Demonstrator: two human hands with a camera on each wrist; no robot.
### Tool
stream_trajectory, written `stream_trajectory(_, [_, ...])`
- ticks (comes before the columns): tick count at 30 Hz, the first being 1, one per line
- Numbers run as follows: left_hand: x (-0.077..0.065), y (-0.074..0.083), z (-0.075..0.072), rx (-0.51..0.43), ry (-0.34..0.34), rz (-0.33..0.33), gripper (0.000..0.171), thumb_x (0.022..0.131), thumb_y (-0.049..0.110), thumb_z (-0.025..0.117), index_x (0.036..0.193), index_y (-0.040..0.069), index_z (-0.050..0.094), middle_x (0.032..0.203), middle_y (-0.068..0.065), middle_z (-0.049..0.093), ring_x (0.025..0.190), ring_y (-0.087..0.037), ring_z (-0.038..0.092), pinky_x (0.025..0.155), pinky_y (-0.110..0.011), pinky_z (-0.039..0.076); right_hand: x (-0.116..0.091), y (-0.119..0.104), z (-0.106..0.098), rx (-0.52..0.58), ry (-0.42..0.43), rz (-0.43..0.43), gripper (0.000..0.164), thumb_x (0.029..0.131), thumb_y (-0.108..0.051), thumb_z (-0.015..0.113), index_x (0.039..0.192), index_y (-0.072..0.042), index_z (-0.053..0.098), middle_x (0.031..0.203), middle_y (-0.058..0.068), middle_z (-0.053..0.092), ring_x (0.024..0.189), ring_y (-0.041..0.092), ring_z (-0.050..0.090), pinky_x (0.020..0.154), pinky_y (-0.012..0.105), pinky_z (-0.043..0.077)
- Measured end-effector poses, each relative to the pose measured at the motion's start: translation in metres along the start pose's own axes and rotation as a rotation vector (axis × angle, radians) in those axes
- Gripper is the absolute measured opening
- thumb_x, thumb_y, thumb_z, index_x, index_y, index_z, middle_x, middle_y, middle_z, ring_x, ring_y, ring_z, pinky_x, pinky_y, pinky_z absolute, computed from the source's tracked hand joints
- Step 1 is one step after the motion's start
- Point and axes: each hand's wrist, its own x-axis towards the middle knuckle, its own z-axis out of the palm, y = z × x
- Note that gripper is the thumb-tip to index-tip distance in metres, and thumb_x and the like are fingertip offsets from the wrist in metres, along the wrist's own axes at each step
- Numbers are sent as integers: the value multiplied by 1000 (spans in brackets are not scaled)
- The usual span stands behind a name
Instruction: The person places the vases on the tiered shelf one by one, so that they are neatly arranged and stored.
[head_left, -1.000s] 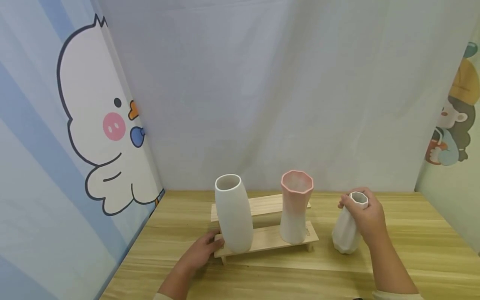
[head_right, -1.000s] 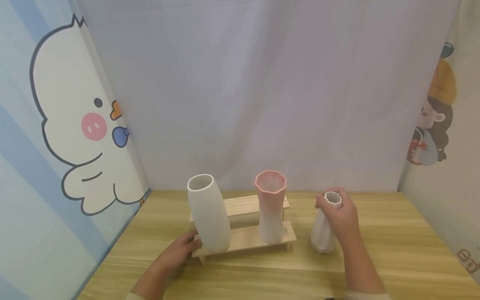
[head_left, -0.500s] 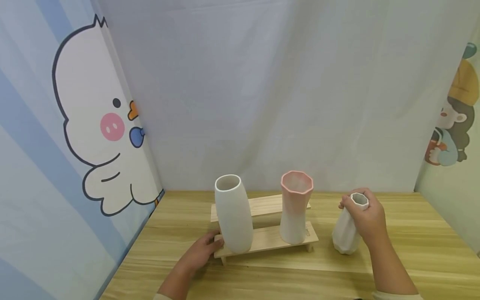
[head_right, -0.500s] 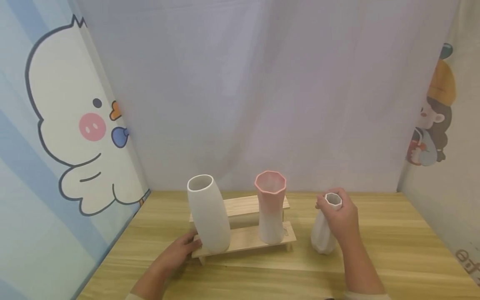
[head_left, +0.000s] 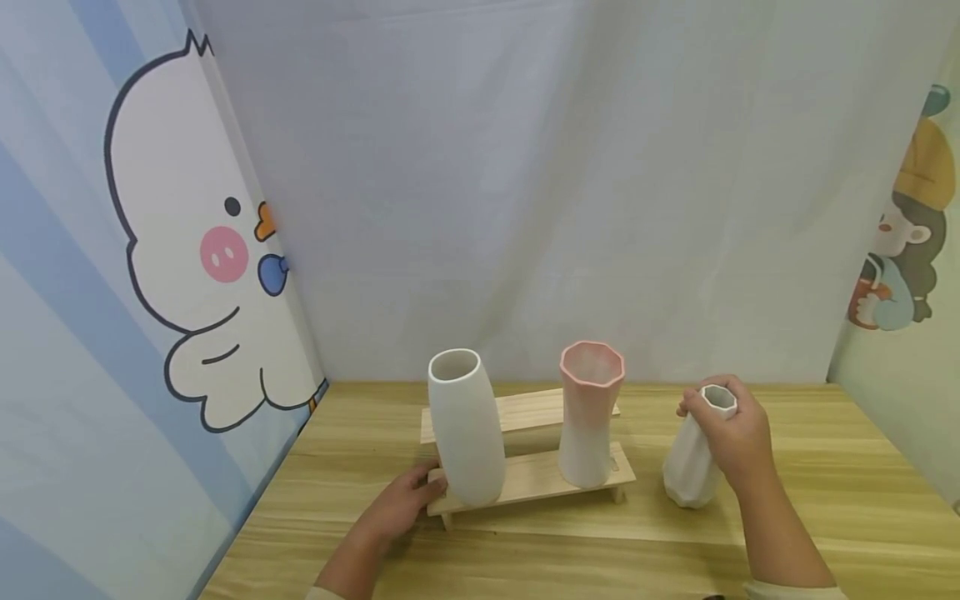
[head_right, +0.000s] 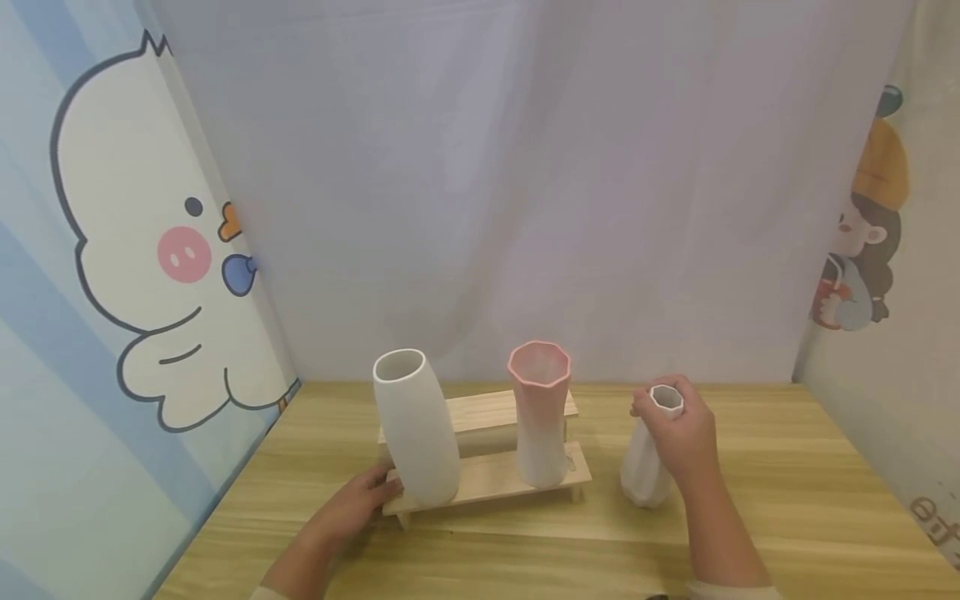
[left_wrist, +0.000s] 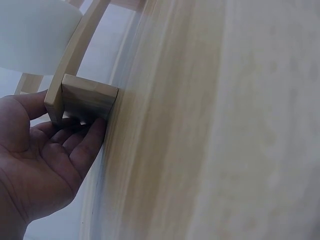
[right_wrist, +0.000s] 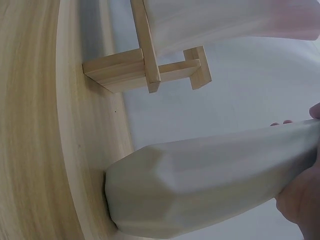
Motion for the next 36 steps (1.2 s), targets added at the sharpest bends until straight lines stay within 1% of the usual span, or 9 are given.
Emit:
stream_trajectory(1, [0,0,0,-4,0,-1,59,97,45,56,144,10,49,135,-18,54,118,-33,50,102,-56,37,0,0,0,3,2,-1,29,93,-38,67,99,-11,58,80,-11,71,84,7,64,69,25,49])
stream_trajectory(3, [0,0,0,-14,3,3,59,98,44,56,144,9,49,140,-20,51,126,-36,47,105,-59,34,0,-1,0,7,7,-5,28,94,-37,67,99,-11,58,80,-11,72,84,8,64,69,25,49])
stream_trajectory(6, [-1,0,2,-22,16,5,56,98,41,57,143,8,50,144,-20,48,130,-35,44,107,-60,33,0,-2,-1,6,15,-6,26,94,-36,67,98,-12,58,79,-11,72,83,7,64,68,25,49])
stream_trajectory(13, [0,-1,3,-12,31,14,52,99,35,56,142,7,51,137,-18,53,117,-30,51,101,-56,38,-1,-5,-2,14,28,-12,25,93,-35,68,97,-12,59,78,-13,71,81,6,64,67,25,50])
stream_trajectory(20, [0,0,2,11,19,12,53,100,37,55,143,7,50,126,-15,58,101,-24,55,93,-47,42,-3,-12,-5,19,40,-26,26,94,-35,67,97,-10,58,78,-11,71,81,9,65,67,26,50])
stream_trajectory(23, [-1,2,1,7,16,15,53,100,37,55,143,7,50,126,-14,58,101,-23,54,93,-45,42,-4,-15,-6,30,45,-28,28,94,-34,67,98,-8,58,79,-10,71,80,9,65,67,27,51])
stream_trajectory(25, [-1,2,1,1,17,15,52,99,37,55,143,8,50,128,-15,57,105,-25,54,94,-47,41,-4,-18,-7,42,52,-36,29,94,-33,68,98,-7,57,78,-10,71,79,9,66,67,27,51])
stream_trajectory(28, [-1,3,2,-3,18,22,52,99,37,56,142,7,51,138,-18,53,120,-30,50,102,-54,39,-5,-20,-8,71,60,-52,28,93,-30,68,97,-5,57,77,-8,71,77,9,68,67,27,52])
stream_trajectory(36, [0,1,1,7,9,10,56,98,43,56,143,9,51,142,-20,50,129,-37,45,106,-61,34,-9,-28,-7,76,77,-82,25,93,-28,70,95,-5,58,75,-9,71,77,10,68,68,26,51])
